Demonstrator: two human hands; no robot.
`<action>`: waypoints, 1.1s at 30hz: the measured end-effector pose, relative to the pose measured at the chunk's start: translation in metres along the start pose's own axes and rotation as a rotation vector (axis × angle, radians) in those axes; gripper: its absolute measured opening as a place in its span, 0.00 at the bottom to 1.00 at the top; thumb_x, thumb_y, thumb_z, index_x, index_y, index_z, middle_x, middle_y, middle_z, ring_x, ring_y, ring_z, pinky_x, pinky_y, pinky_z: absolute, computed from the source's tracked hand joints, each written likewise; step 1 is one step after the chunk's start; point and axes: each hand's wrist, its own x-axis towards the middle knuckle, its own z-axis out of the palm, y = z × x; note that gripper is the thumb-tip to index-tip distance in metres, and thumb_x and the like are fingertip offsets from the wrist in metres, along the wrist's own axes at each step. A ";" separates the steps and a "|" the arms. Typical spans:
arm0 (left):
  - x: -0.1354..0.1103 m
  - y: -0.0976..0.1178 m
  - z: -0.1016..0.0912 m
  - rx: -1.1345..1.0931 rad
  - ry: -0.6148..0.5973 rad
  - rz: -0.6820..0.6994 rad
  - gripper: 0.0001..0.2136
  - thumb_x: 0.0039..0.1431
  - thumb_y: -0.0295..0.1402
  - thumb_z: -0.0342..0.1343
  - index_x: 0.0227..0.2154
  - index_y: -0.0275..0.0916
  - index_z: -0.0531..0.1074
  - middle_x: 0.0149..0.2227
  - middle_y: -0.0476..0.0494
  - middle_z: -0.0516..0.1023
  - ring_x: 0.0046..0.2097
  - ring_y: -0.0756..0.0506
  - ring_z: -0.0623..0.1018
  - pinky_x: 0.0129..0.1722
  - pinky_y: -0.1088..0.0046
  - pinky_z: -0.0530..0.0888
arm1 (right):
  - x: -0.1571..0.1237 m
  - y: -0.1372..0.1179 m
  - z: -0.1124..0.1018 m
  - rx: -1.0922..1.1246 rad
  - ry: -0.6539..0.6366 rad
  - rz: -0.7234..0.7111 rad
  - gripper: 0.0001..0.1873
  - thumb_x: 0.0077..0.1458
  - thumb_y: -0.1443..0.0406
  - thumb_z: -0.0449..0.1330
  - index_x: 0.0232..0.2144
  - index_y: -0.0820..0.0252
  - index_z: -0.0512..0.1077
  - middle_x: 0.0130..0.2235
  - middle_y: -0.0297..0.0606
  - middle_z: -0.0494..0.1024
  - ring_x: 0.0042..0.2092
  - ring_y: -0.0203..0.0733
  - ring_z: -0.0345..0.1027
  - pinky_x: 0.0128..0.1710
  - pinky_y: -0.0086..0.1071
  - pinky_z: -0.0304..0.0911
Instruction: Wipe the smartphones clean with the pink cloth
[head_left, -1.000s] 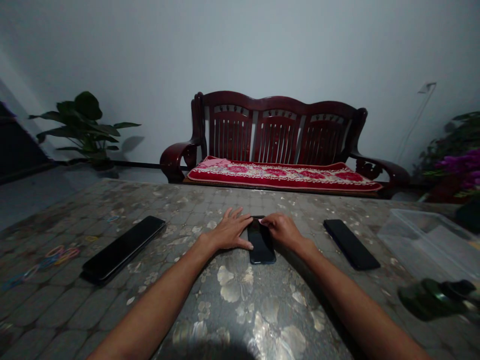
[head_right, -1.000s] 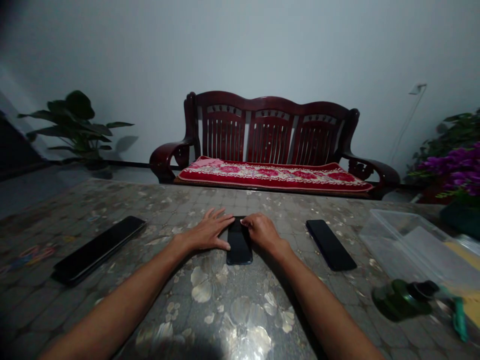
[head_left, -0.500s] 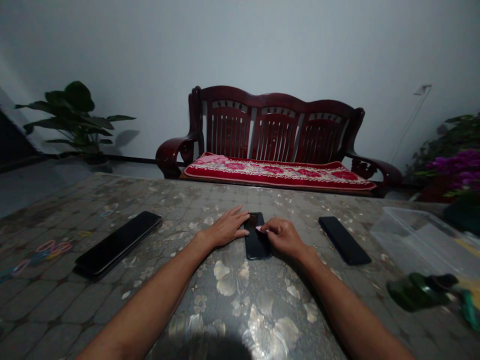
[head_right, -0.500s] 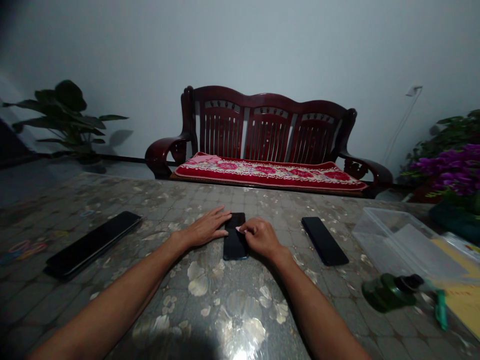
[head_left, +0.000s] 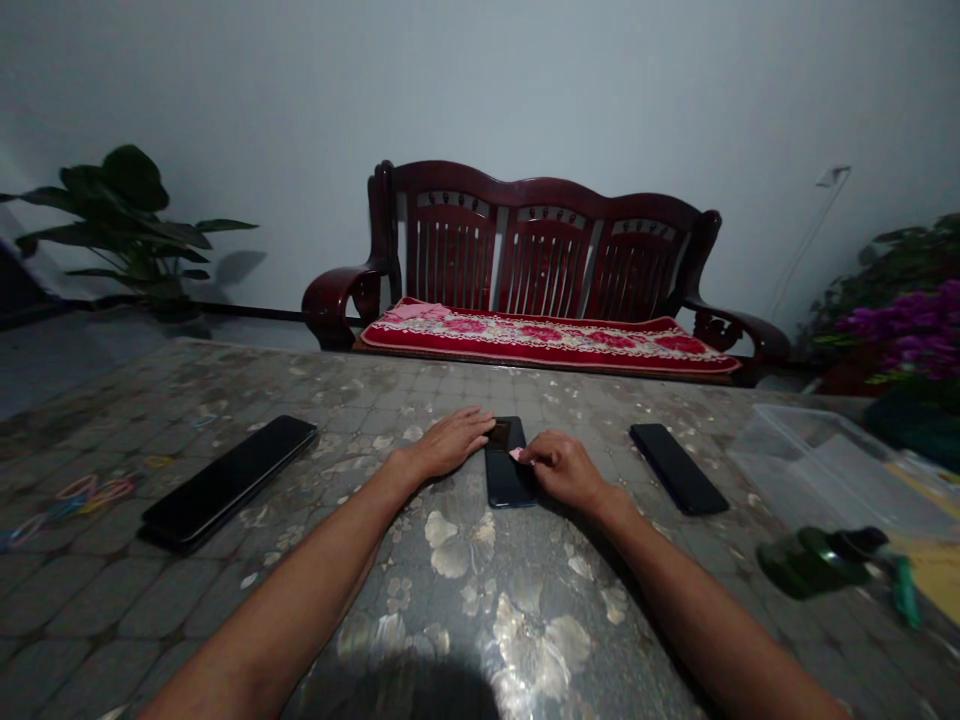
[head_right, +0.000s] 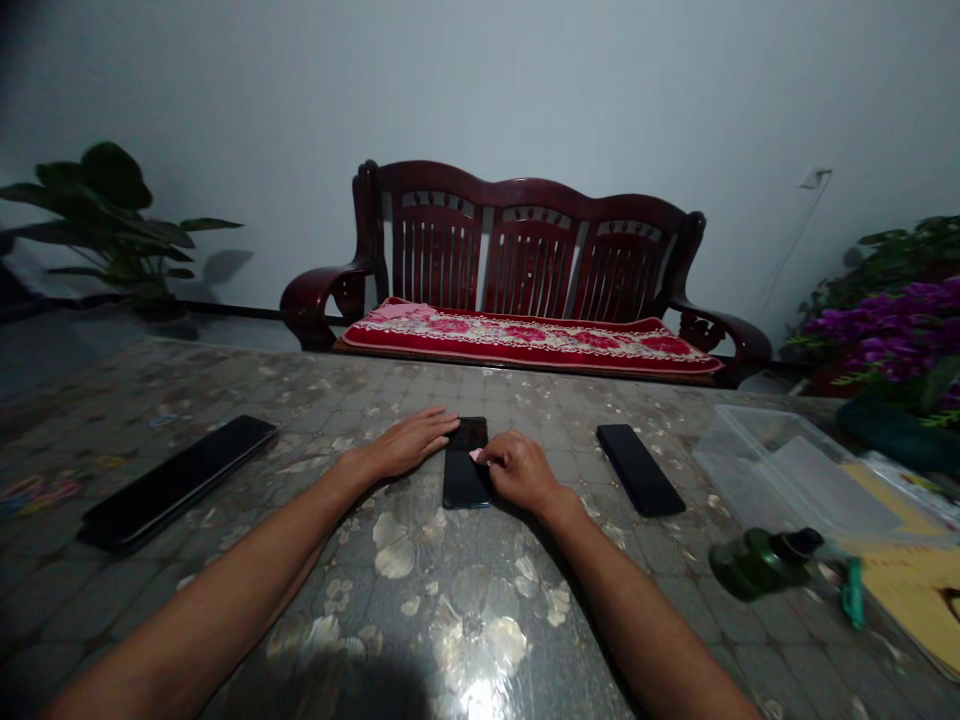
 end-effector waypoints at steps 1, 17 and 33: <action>0.001 -0.001 0.000 -0.007 0.004 0.006 0.21 0.73 0.38 0.41 0.62 0.41 0.68 0.66 0.43 0.68 0.69 0.43 0.62 0.68 0.62 0.59 | -0.001 -0.003 -0.003 0.012 -0.026 0.001 0.11 0.56 0.73 0.60 0.29 0.57 0.81 0.32 0.36 0.82 0.36 0.40 0.74 0.41 0.31 0.65; 0.001 -0.003 0.002 -0.053 0.015 -0.029 0.22 0.72 0.40 0.42 0.62 0.43 0.69 0.67 0.46 0.66 0.72 0.42 0.55 0.70 0.59 0.56 | -0.019 -0.014 0.002 -0.008 0.058 -0.100 0.15 0.56 0.76 0.56 0.35 0.56 0.80 0.35 0.39 0.83 0.39 0.43 0.74 0.43 0.34 0.67; 0.002 -0.003 0.006 -0.042 -0.016 -0.053 0.22 0.72 0.40 0.42 0.64 0.43 0.67 0.68 0.47 0.65 0.72 0.41 0.56 0.70 0.59 0.55 | -0.034 -0.024 -0.008 -0.016 0.030 -0.183 0.14 0.50 0.76 0.55 0.29 0.57 0.77 0.29 0.38 0.79 0.34 0.42 0.71 0.38 0.34 0.65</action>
